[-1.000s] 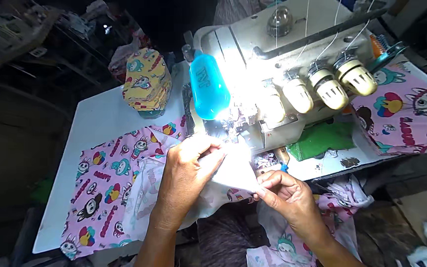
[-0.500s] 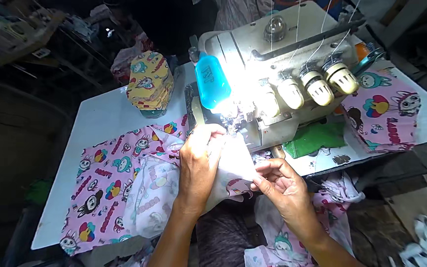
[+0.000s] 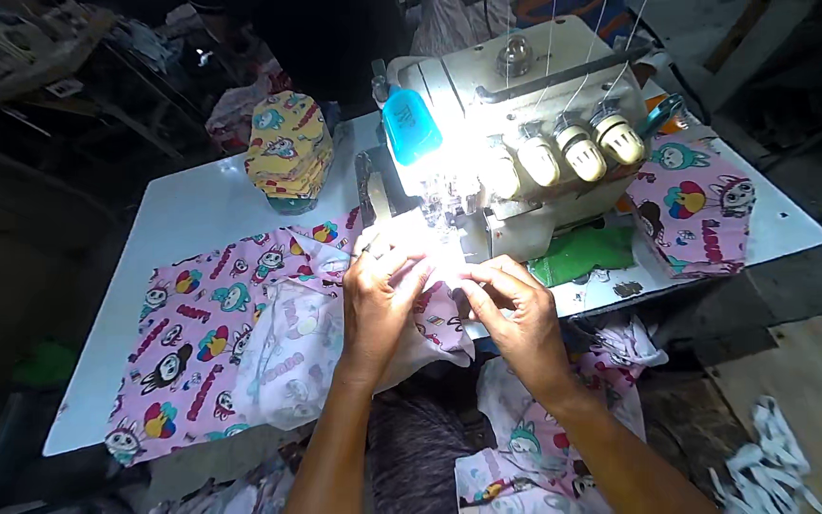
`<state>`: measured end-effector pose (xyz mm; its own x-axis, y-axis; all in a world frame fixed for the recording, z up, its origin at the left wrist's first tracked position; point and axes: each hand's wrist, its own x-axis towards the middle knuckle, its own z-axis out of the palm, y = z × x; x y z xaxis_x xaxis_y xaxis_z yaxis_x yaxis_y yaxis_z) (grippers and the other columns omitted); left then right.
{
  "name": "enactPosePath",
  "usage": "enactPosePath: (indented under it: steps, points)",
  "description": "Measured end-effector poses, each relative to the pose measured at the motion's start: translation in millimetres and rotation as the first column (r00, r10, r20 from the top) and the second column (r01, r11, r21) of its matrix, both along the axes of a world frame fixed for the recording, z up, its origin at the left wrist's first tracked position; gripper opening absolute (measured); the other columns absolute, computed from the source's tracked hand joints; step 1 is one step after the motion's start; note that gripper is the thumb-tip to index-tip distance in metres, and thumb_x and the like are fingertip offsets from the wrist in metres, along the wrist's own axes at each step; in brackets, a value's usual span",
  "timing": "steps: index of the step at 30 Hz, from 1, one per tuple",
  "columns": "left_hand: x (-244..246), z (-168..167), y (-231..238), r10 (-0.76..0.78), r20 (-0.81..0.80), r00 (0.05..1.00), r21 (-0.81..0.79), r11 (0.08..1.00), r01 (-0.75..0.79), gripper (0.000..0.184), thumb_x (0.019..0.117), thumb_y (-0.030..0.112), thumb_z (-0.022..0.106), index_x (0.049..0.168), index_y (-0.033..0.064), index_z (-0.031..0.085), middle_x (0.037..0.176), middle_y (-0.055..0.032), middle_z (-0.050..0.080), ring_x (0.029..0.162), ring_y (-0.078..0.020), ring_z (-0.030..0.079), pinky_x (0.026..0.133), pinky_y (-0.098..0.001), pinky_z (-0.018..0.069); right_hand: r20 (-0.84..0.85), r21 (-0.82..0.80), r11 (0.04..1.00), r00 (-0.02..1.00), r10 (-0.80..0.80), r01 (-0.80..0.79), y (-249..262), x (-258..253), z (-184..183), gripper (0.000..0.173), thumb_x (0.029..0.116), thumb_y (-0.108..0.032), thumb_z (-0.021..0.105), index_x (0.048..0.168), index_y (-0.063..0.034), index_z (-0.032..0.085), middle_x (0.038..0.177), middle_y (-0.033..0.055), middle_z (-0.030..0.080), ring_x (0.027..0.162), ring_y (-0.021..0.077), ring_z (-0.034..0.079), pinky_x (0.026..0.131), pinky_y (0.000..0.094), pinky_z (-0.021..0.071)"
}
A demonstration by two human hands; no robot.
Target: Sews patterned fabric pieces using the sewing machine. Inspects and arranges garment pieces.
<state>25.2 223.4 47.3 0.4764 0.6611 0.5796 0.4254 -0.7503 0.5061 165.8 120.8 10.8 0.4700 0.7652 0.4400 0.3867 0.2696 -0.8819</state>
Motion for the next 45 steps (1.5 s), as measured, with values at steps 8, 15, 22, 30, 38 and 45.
enactPosePath:
  steps: [8,15,22,30,38,45]
  points:
    - [-8.9,1.9,13.5,-0.099,-0.053,0.994,-0.009,0.995,0.098,0.013,0.0907,0.019,0.075,0.095,0.0087,0.080,0.101,-0.0043,0.071,0.103,-0.0101,0.062,0.092,-0.0252,0.0442,0.452,-0.025,0.990,0.885,-0.115,0.141,-8.2,3.6,-0.9,0.026,0.0989,-0.011,0.061,0.119,-0.0159,0.077,0.097,0.0071,0.064,0.068,0.0145,0.060,0.053,0.0299,0.0473]
    - [-5.6,11.6,52.3,-0.192,-0.126,0.973,-0.044,0.981,0.188,0.014,0.0927,0.011,0.066,0.100,0.0063,0.077,0.117,-0.0088,0.069,0.118,-0.0218,0.059,0.102,-0.0383,0.0447,0.606,-0.110,0.975,0.790,-0.090,0.195,-0.1,10.5,7.3,0.029,0.1007,-0.013,0.057,0.122,-0.0168,0.075,0.090,0.0087,0.061,0.061,0.0213,0.058,0.049,0.0357,0.0442]
    - [6.6,12.4,92.1,0.035,-0.103,0.994,-0.125,0.991,-0.048,0.023,0.0950,0.027,0.070,0.105,0.0079,0.076,0.133,-0.0158,0.062,0.124,-0.0270,0.057,0.105,-0.0439,0.0425,0.631,-0.145,0.970,0.773,-0.060,0.194,-7.1,7.6,-3.1,0.032,0.1021,-0.017,0.056,0.129,-0.0166,0.072,0.085,0.0098,0.062,0.062,0.0231,0.061,0.049,0.0345,0.0463]
    - [-15.0,7.6,54.2,0.224,0.184,0.957,-0.586,0.806,-0.076,0.031,0.0986,0.004,0.060,0.130,0.0049,0.059,0.122,-0.0099,0.064,0.094,-0.0092,0.064,0.082,-0.0271,0.0543,0.617,-0.134,0.979,0.786,-0.038,0.152,-21.5,3.2,-4.0,0.037,0.1033,-0.022,0.056,0.138,-0.0130,0.066,0.101,0.0129,0.065,0.073,0.0237,0.066,0.058,0.0338,0.0535]
    - [-35.1,2.5,-17.6,0.274,0.370,0.888,-0.672,0.738,0.052,0.044,0.0977,-0.003,0.058,0.139,0.0123,0.057,0.133,-0.0042,0.061,0.106,-0.0115,0.065,0.085,-0.0298,0.0565,0.571,-0.081,0.995,0.821,0.002,0.054,-23.6,-8.8,4.4,0.035,0.1033,-0.022,0.059,0.135,-0.0098,0.067,0.111,0.0162,0.061,0.076,0.0218,0.064,0.063,0.0317,0.0556]
    - [-24.1,-28.8,-78.6,0.233,0.307,0.923,-0.296,0.945,-0.140,0.039,0.0921,0.017,0.070,0.129,0.0034,0.067,0.123,-0.0109,0.063,0.110,-0.0125,0.063,0.092,-0.0264,0.0542,0.442,-0.082,0.958,0.852,0.281,-0.273,-2.1,-1.4,21.8,0.047,0.0973,-0.011,0.063,0.144,-0.0124,0.059,0.137,0.0145,0.058,0.071,0.0148,0.064,0.060,0.0325,0.0557]
